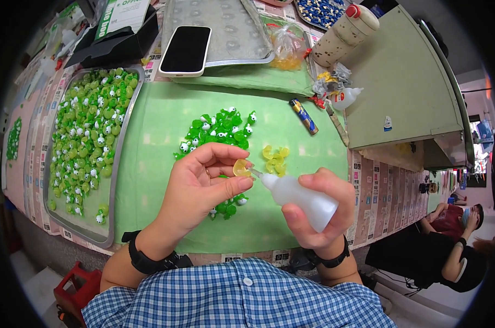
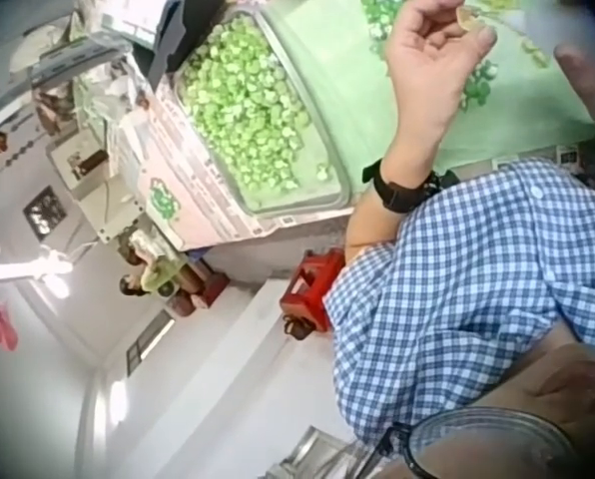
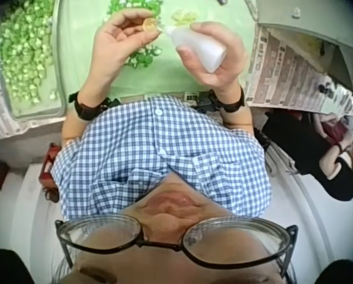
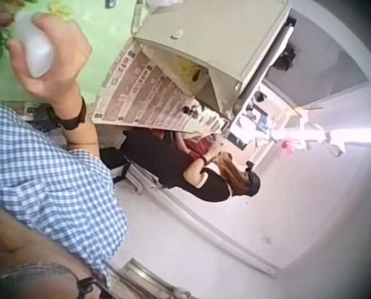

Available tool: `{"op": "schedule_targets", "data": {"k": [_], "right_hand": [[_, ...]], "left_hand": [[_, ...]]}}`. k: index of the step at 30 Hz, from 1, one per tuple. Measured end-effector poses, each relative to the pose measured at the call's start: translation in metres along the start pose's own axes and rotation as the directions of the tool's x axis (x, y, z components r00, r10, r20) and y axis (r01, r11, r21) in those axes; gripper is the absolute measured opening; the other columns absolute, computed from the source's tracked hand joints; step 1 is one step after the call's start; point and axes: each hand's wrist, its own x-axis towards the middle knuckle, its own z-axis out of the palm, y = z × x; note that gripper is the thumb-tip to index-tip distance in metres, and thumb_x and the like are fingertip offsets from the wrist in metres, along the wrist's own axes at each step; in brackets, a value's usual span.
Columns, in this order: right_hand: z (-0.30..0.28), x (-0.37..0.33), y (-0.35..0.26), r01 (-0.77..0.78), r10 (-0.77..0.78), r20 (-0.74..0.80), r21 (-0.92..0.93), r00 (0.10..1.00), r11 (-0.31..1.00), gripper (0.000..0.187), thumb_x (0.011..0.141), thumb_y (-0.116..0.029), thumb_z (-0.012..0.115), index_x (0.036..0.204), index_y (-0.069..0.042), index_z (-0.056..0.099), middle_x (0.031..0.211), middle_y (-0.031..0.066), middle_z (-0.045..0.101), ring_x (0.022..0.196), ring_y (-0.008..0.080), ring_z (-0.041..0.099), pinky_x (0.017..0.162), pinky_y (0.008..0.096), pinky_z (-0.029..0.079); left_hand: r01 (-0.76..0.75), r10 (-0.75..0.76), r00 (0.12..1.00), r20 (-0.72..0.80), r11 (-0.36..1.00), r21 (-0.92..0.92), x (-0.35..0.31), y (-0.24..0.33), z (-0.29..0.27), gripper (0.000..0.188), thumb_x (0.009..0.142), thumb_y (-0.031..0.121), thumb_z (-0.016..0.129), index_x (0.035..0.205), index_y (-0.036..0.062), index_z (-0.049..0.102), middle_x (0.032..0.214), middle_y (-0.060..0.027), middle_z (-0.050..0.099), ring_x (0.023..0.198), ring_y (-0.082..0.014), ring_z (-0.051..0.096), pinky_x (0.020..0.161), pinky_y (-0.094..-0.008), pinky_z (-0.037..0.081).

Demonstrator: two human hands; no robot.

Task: Assemble small plastic figurine components using glue.

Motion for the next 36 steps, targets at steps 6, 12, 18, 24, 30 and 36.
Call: {"op": "schedule_targets", "data": {"k": [6, 12, 18, 24, 30, 36], "right_hand": [[-0.001, 0.002, 0.0, 0.007, -0.007, 0.007, -0.008, 1.0, 1.0, 0.044, 0.066, -0.009, 0.076, 0.103, -0.001, 0.052, 0.076, 0.0086, 0.062, 0.047, 0.0151, 0.049, 0.039, 0.0254, 0.037], [-0.001, 0.001, 0.0, -0.006, 0.006, 0.004, 0.049, 1.0, 0.999, 0.043, 0.067, -0.009, 0.076, 0.103, -0.001, 0.052, 0.076, 0.0092, 0.062, 0.047, 0.0155, 0.05, 0.04, 0.0258, 0.038], [-0.003, 0.001, -0.003, -0.058, 0.058, 0.0, 0.088, 0.998, 0.994, 0.04, 0.068, -0.008, 0.075, 0.101, 0.001, 0.054, 0.075, 0.0111, 0.062, 0.052, 0.0174, 0.057, 0.045, 0.0259, 0.043], [-0.007, 0.003, -0.004, -0.082, 0.081, 0.013, 0.093, 0.997, 0.992, 0.039, 0.067, -0.006, 0.074, 0.1, 0.002, 0.055, 0.075, 0.0122, 0.062, 0.057, 0.0198, 0.062, 0.048, 0.0263, 0.047], [-0.011, 0.006, -0.005, -0.047, 0.046, 0.014, 0.056, 0.999, 0.997, 0.038, 0.068, -0.004, 0.072, 0.1, 0.003, 0.054, 0.077, 0.0141, 0.061, 0.061, 0.0197, 0.062, 0.05, 0.026, 0.047], [-0.014, 0.002, -0.006, -0.092, 0.107, -0.072, 0.178, 0.992, 0.98, 0.042, 0.071, -0.005, 0.072, 0.105, 0.003, 0.05, 0.076, 0.0148, 0.06, 0.061, 0.0191, 0.06, 0.051, 0.0252, 0.046]], "left_hand": [[-0.004, 0.004, 1.0, 0.003, 1.0, -0.006, 0.0, 0.0, 0.001, 0.036, 0.076, -0.003, 0.068, 0.109, -0.0018, 0.054, 0.102, -0.0113, 0.061, 0.091, -0.0147, 0.06, 0.082, -0.0257, 0.05], [-0.011, 0.011, 1.0, 0.02, 1.0, -0.004, 0.0, 0.0, 0.002, 0.038, 0.076, -0.003, 0.067, 0.112, -0.0025, 0.054, 0.105, -0.013, 0.061, 0.094, -0.0163, 0.06, 0.084, -0.027, 0.05], [-0.029, 0.027, 0.999, 0.035, 0.998, 0.058, -0.002, 0.0, 0.002, 0.038, 0.077, -0.005, 0.065, 0.113, -0.0031, 0.055, 0.108, -0.0129, 0.06, 0.098, -0.0189, 0.06, 0.085, -0.029, 0.05], [-0.119, 0.114, 0.992, 0.047, 0.986, 0.117, -0.002, -0.002, 0.002, 0.035, 0.078, -0.008, 0.062, 0.112, -0.0017, 0.058, 0.109, -0.01, 0.055, 0.096, -0.017, 0.058, 0.085, -0.0268, 0.051], [-0.186, 0.182, 0.982, 0.041, 0.958, 0.218, -0.003, -0.002, 0.001, 0.035, 0.077, -0.009, 0.062, 0.111, -0.0027, 0.058, 0.109, -0.0116, 0.055, 0.097, -0.0199, 0.06, 0.085, -0.0283, 0.052], [-0.147, 0.145, 0.989, 0.028, 0.974, 0.171, -0.002, -0.001, 0.002, 0.035, 0.077, -0.009, 0.063, 0.111, -0.0029, 0.058, 0.109, -0.0119, 0.055, 0.096, -0.0196, 0.06, 0.084, -0.0284, 0.052]]}}
